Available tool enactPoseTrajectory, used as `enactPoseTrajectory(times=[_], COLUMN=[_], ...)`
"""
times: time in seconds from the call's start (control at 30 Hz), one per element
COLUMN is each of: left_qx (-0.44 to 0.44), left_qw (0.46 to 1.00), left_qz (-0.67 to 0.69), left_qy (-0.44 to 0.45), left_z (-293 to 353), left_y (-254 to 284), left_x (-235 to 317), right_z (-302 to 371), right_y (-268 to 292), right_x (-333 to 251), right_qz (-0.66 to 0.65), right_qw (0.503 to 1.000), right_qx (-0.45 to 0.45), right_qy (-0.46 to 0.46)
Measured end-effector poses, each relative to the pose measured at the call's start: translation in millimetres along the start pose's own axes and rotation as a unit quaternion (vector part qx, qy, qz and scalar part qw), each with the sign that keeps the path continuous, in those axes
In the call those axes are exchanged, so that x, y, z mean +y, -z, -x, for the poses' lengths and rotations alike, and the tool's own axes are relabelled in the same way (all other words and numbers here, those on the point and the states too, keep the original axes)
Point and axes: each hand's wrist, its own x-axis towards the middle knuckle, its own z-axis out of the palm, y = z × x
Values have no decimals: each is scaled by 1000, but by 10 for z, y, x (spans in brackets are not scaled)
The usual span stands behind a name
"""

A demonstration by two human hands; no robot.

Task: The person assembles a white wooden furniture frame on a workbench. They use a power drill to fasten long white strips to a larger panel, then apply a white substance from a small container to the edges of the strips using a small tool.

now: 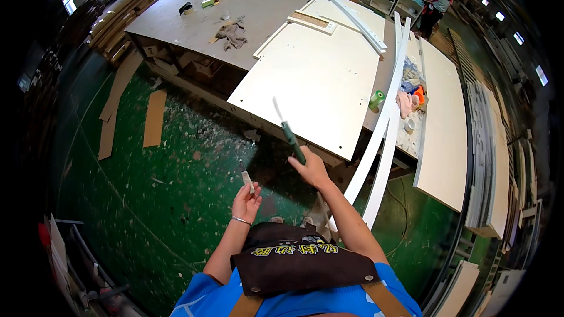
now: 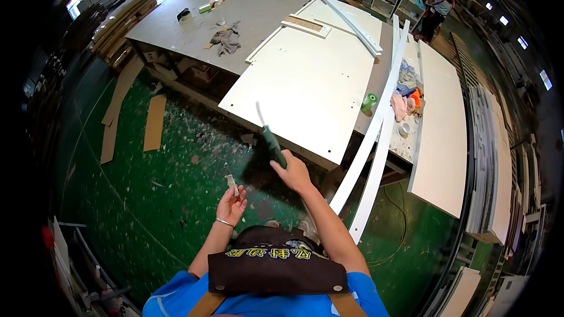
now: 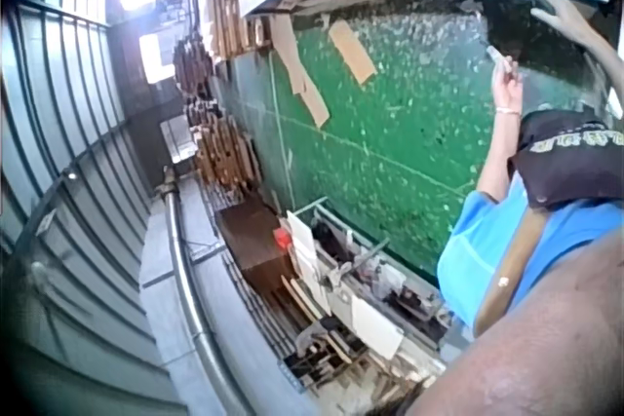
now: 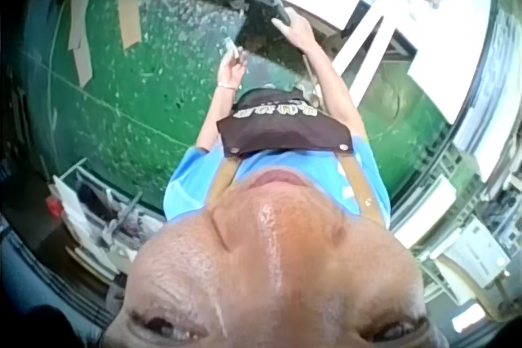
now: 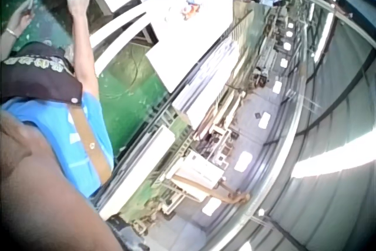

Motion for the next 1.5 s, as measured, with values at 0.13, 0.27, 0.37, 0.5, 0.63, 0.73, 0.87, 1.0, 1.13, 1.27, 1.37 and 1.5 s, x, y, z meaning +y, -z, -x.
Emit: enactPoseTrajectory(times=[0.13,0.27,0.37,0.5,0.63,0.73,0.87,1.0,1.13,1.27,1.37,1.5], left_qx=[6,8,15,35,55,65,59,52,55,45,31,-7], left_qw=[1000,1000,1000,998,996,995,994,994,996,999,997,990], left_qz=[2,12,22,45,58,65,75,79,60,16,-36,-106], left_qy=[2,-6,-15,-33,-38,-42,-49,-49,-27,15,55,91], left_z=[43,83,110,203,262,277,268,217,146,36,-81,-220], left_y=[8,173,238,401,531,626,564,549,703,708,528,197], left_x=[-32,-46,-13,51,63,87,133,148,108,-3,-69,-170], right_z=[-368,-894,-1447,-2048,-2156,-1897,-1270,-611,202,1255,2178,3137], right_y=[4,38,206,384,265,-79,-382,-281,300,1134,1691,2397], right_x=[-186,-412,-426,-498,-658,-774,-753,-421,-50,108,367,569], right_qz=[-348,-394,-469,-543,-536,-468,-424,-410,-354,-270,-299,-290], right_qw=[908,886,839,788,805,848,862,867,885,870,835,770], right_qx=[28,49,105,121,80,-35,-130,-62,-153,-227,-66,304], right_qy=[-230,-241,-253,-263,-242,-244,-246,-277,-261,-344,-457,-480])
